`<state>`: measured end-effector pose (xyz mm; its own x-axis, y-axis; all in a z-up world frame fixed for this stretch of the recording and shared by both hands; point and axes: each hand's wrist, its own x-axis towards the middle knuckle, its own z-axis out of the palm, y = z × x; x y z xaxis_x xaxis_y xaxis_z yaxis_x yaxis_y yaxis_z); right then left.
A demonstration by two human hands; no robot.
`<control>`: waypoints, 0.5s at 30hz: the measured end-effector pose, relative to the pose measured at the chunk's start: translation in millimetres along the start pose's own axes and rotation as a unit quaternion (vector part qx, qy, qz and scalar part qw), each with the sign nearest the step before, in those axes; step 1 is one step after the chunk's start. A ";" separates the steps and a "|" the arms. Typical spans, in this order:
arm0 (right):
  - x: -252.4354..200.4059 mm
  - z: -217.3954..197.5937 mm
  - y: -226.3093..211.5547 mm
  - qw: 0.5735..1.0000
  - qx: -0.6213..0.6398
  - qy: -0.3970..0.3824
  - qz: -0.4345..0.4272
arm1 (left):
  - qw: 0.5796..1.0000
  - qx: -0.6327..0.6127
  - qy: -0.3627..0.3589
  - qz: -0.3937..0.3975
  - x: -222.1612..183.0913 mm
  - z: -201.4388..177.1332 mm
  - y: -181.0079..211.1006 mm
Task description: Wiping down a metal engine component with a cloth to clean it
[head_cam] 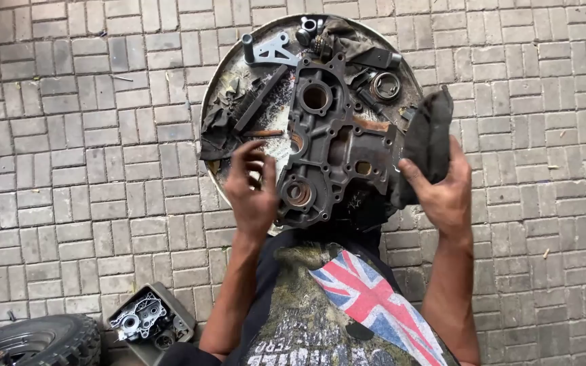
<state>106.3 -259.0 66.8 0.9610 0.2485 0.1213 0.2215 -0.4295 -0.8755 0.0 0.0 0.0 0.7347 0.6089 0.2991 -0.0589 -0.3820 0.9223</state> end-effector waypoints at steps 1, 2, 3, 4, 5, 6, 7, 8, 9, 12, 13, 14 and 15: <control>-1.8 2.5 -9.3 1.000 0.000 -0.001 -0.002 | 1.000 0.000 0.002 0.000 0.3 10.5 20.8; -3.5 5.4 -18.6 0.999 0.037 -0.039 -0.007 | 0.992 -0.079 -0.094 -0.018 0.9 20.9 41.4; -4.7 9.9 -27.7 0.994 0.074 -0.079 -0.012 | 0.969 -0.155 -0.188 -0.035 1.8 30.2 61.2; -5.6 13.1 -22.3 0.994 0.076 -0.083 -0.014 | 0.970 -0.152 -0.184 -0.036 0.1 42.9 57.1; -4.6 16.6 -17.5 0.990 0.097 -0.103 -0.022 | 0.960 -0.161 -0.228 -0.039 1.7 56.8 52.4; -2.9 19.4 -12.7 0.985 0.117 -0.124 -0.031 | 0.947 -0.168 -0.271 -0.043 3.8 71.2 48.4; -3.1 19.9 -12.9 0.985 0.117 -0.120 -0.035 | 0.947 -0.169 -0.272 -0.038 6.3 79.6 47.9; -2.8 20.1 -12.5 0.989 0.108 -0.091 -0.034 | 0.951 -0.186 -0.241 -0.048 9.0 88.8 47.4; -5.1 21.4 -11.8 0.993 0.099 -0.062 -0.029 | 0.954 -0.203 -0.212 -0.062 9.8 96.8 45.7; -5.8 17.7 14.7 0.979 0.204 0.001 0.008 | 0.903 -0.324 -0.255 -0.119 15.7 106.2 26.3; -5.9 20.8 12.4 0.979 0.204 0.002 0.008 | 0.903 -0.324 -0.257 -0.118 17.5 102.2 32.1; -6.0 24.4 10.2 0.946 0.317 -0.002 0.061 | 0.881 -0.355 -0.256 -0.179 19.4 97.9 37.4; -6.5 27.6 7.8 0.898 0.425 -0.007 0.114 | 0.855 -0.383 -0.254 -0.239 20.8 93.6 43.2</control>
<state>97.2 -240.0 46.3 0.9619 0.2512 -0.1076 -0.1931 0.3462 -0.9181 76.0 -68.9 23.2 0.9859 0.1139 -0.1224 0.0472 0.5127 0.8573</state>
